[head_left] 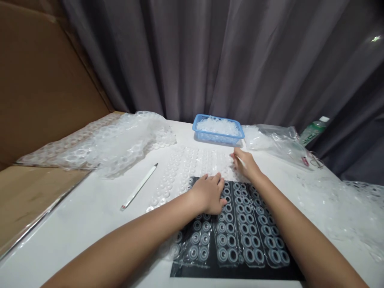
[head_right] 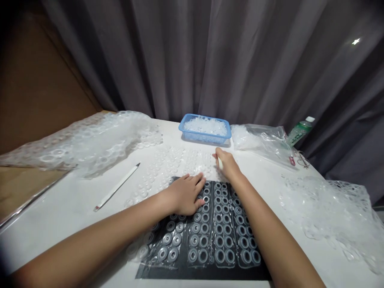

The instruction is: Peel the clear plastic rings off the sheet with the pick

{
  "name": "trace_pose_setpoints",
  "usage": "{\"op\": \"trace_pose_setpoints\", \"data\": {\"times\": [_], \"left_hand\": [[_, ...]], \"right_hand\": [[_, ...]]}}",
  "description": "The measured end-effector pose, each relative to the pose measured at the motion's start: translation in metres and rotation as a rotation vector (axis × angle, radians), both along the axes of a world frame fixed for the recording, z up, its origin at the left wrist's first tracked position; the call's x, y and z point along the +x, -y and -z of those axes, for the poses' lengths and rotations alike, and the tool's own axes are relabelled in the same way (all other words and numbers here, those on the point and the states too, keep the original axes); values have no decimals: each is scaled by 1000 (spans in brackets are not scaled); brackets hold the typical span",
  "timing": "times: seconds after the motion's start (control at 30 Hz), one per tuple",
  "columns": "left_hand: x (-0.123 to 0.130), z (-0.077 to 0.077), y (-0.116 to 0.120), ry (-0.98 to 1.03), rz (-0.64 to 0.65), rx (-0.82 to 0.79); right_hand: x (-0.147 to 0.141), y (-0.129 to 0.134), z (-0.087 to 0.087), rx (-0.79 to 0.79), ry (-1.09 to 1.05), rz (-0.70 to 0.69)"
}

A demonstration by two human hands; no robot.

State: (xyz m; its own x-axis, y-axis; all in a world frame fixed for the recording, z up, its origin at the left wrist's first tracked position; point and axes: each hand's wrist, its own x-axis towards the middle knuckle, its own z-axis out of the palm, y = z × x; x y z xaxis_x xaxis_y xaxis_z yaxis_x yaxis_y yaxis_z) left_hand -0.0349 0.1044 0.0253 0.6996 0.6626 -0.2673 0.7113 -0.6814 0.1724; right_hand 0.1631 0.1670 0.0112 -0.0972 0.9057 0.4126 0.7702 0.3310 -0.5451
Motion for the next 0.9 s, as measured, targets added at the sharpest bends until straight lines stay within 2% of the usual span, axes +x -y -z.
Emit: {"op": "trace_pose_setpoints", "data": {"times": [0.13,0.23,0.3,0.37,0.43,0.5,0.57,0.67,0.8,0.9], "left_hand": [[-2,-5,2,3,-5,-29],[-5,-14,0,-25,-6,-85],[-9,-23,-8,-60,12,-169],[-14,-32,-23,-58,49,-231],[-17,-38,-46,-8,59,-186],[-15,-39,-73,23,-7,-60],[-9,-33,-100,24,-70,12],[4,-14,-129,67,-161,89],[15,12,-137,193,-244,159],[15,20,-133,291,-276,197]], "right_hand": [[29,-13,-22,111,-59,183],[36,-19,-29,-47,-78,67],[32,-20,-23,-114,-117,-10],[22,-18,-10,-145,-177,-65],[11,-15,6,-189,-261,-103],[2,-12,20,-229,-357,-125],[-3,-10,27,-263,-419,-158],[-5,-9,27,-306,-458,-208],[-5,-13,23,-355,-477,-242],[-4,-19,29,-396,-523,-224]]}}
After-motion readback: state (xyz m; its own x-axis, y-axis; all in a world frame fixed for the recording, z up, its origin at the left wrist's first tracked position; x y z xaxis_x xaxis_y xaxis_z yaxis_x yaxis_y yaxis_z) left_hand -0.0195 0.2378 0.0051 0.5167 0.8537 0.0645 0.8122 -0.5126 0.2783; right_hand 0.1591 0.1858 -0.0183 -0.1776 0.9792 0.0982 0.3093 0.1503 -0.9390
